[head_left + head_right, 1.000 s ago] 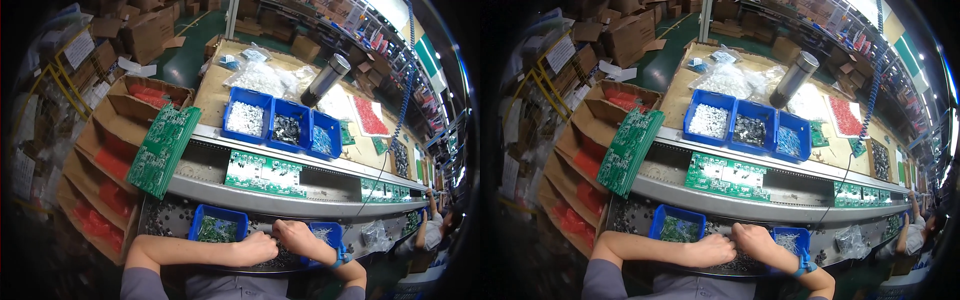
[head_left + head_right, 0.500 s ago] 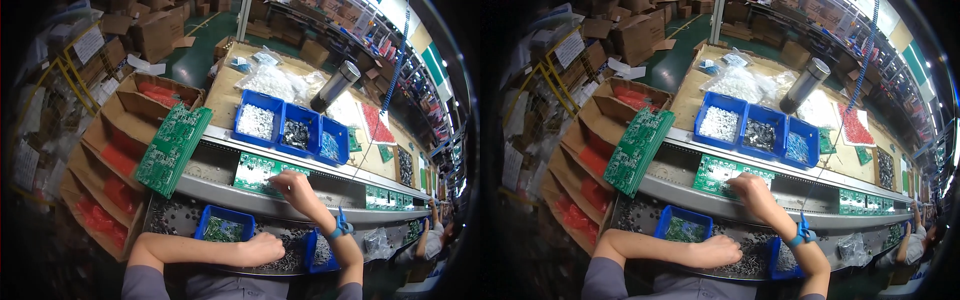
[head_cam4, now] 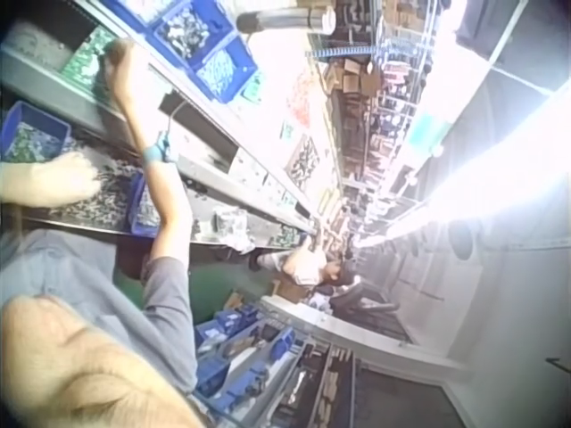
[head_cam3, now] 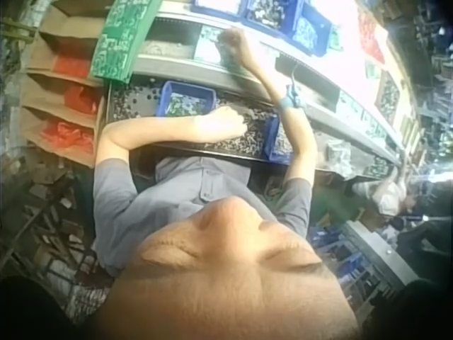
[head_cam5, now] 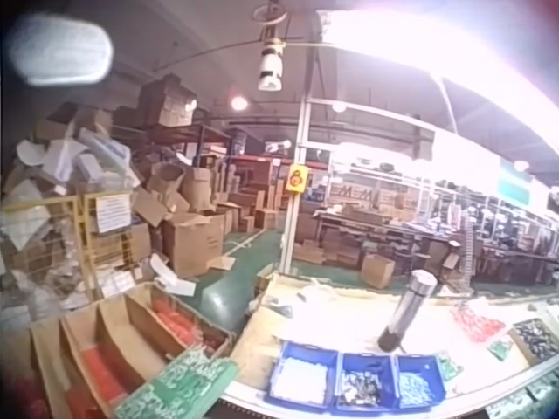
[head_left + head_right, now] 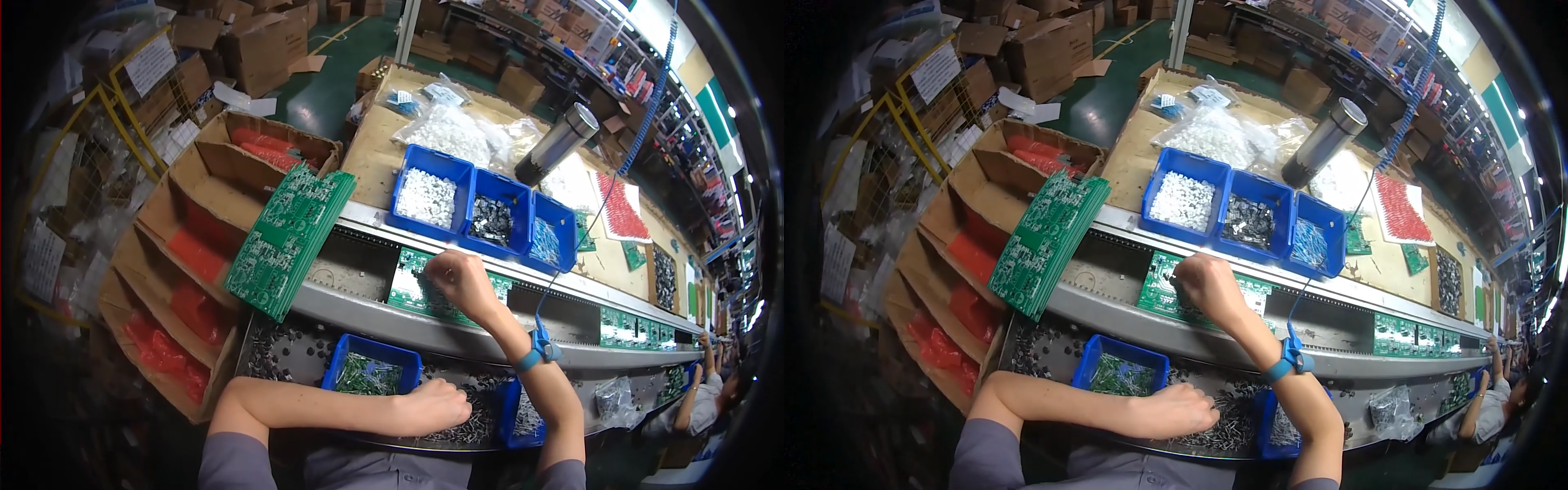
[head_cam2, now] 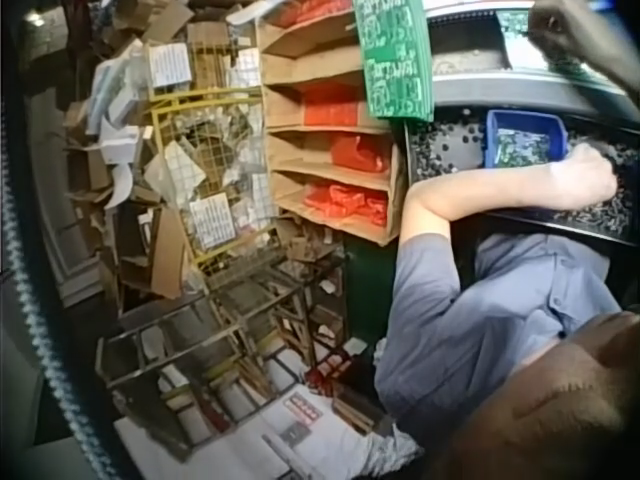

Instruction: The person assembles circuit boards on an assembly line by picking electronic components from bins and inserting them into the boards by hand.

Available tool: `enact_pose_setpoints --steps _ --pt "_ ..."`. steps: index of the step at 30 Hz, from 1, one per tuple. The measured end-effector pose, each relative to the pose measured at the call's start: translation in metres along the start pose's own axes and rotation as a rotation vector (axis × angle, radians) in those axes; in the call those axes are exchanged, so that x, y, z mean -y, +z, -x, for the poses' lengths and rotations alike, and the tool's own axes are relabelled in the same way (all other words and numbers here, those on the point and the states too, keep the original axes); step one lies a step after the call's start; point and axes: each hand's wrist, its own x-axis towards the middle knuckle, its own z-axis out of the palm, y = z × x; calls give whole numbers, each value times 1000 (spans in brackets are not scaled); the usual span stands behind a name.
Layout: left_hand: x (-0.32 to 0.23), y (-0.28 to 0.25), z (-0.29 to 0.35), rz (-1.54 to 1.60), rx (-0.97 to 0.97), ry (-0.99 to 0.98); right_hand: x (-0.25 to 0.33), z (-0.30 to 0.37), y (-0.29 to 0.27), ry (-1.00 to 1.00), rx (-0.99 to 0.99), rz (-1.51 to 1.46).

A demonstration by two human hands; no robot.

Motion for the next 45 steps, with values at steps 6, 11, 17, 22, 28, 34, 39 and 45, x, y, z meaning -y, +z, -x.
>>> enact_pose_setpoints --steps 6,11,17,22,28,34,39,45 --pt "-1 1 1 -60 -65 1 4 -4 1 22 38 -33" --pt "-1 0 2 -69 -73 13 3 -6 -1 -18 80 32" --pt "-1 -1 1 -37 -55 5 5 -9 7 -61 109 197" --pt "0 -8 2 16 -73 25 7 -7 11 -43 94 244" --pt "-3 -20 3 121 9 16 9 3 22 -69 17 322" --pt "-3 -24 2 114 23 38 24 26 0 -124 57 340" --pt "0 -33 3 104 46 -9 67 91 -72 127 56 301" --pt "19 -39 -1 127 -7 -48 73 204 -115 470 293 576"
